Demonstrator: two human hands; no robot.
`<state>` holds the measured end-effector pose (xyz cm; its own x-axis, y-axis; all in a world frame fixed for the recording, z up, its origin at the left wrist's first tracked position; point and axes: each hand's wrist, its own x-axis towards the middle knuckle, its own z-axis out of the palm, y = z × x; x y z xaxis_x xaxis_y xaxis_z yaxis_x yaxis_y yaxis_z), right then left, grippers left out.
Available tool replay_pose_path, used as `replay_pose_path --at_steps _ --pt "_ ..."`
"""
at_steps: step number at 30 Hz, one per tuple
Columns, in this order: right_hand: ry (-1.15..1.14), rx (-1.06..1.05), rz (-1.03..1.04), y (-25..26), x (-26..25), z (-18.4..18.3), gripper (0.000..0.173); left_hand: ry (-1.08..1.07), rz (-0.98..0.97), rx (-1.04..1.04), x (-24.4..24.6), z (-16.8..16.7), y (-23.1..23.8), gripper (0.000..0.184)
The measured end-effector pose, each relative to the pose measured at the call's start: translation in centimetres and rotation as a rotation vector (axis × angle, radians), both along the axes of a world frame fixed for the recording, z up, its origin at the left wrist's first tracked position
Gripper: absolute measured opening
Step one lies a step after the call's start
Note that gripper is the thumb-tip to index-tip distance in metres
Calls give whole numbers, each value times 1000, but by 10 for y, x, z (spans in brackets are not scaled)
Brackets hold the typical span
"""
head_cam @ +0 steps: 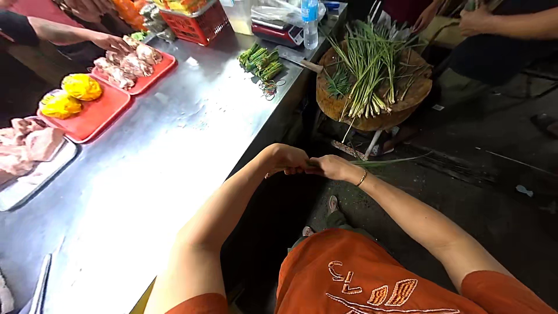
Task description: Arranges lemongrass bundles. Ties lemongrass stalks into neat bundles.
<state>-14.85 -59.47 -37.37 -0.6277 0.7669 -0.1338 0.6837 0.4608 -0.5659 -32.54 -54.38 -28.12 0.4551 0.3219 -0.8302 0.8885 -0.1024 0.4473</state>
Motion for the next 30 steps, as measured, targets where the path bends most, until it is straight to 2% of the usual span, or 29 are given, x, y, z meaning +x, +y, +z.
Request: replay_pose_path --at_steps 3,6,8,10,13,18,24,28,30 --pt "-66 113 24 -10 13 10 35 -94 200 -196 -6 -8 9 44" --pt "-44 284 -7 -15 35 5 32 -64 239 -272 -8 -11 15 60" --pt "-64 332 -42 -15 47 5 30 -90 207 -288 -8 -9 17 55" --pt "-107 330 -50 -13 57 6 30 -171 156 -288 -8 -9 17 43" --pt "-145 274 -39 -11 68 12 34 -224 70 -239 -2 -3 19 31" --pt "-134 163 -63 -12 76 19 37 -268 12 -219 0 -5 22 22" --pt "-146 186 -28 -12 70 18 35 -290 -10 -219 -6 -10 20 19" --pt "-127 279 22 -12 55 13 32 -146 -86 -87 -6 -8 13 22" --pt "-132 296 54 -9 45 14 29 -144 -94 -49 -6 -15 10 27"
